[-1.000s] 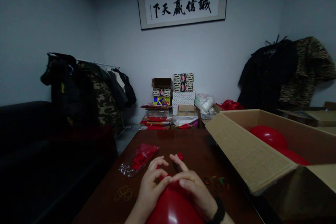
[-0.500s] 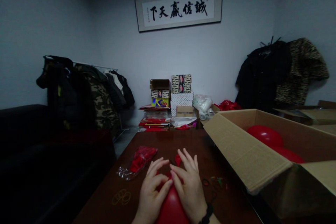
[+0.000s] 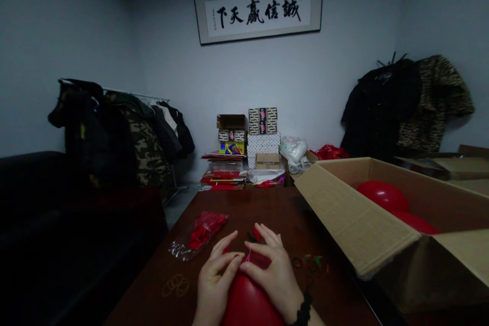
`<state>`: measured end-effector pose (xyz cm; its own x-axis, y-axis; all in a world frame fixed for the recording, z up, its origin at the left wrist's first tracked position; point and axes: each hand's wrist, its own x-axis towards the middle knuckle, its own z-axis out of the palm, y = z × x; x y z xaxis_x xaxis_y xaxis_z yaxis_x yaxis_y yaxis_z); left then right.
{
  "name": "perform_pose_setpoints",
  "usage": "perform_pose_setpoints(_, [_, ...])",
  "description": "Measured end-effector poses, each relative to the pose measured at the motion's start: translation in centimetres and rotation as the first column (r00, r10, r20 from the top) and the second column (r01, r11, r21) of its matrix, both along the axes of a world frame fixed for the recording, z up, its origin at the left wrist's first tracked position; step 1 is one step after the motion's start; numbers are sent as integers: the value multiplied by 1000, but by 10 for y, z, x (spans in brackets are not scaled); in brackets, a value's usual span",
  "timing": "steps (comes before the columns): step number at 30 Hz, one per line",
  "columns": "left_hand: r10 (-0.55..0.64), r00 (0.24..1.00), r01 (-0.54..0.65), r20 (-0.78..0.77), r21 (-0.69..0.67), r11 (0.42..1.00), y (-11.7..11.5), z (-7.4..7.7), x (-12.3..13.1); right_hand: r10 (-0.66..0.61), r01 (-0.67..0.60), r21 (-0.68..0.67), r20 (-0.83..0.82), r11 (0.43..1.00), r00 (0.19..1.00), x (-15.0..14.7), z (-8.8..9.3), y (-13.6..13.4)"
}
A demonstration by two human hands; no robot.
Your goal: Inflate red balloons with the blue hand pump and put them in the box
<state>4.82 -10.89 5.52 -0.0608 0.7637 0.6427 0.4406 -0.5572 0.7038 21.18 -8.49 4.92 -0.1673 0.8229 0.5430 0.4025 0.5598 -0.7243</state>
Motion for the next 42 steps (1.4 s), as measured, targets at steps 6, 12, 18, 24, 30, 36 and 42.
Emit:
perform_pose_setpoints(6, [-34, 999, 33, -9, -36, 999, 2, 0, -3, 158, -161, -141, -30, 977, 987, -3, 7, -6])
perform_pose_setpoints(12, [-90, 995, 86, -48, -73, 994, 2, 0, -7, 227, -232, -213, -49, 949, 973, -3, 11, -5])
perform_pose_setpoints(18, [-119, 989, 113, -84, -73, 991, 2, -3, -7, 286, -301, -191, -101, 934, 953, -5, 12, -7])
perform_pose_setpoints(24, [-155, 929, 185, -337, 61, 981, 0, 8, -17, 277, -276, -105, -1, 955, 961, -2, 16, -11])
perform_pose_setpoints(30, [-78, 706, 291, -703, 189, 938, -2, 41, -30, 294, -292, -33, 130, 956, 947, 2, 29, -9])
perform_pose_setpoints(36, [-71, 564, 377, -823, 180, 909, -1, 72, -30, 301, -303, -20, 201, 953, 932, 1, 41, -6])
perform_pose_setpoints(42, [-181, 537, 417, -824, 72, 906, 1, 91, -30, 331, -325, -70, 285, 943, 899, 3, 63, -6])
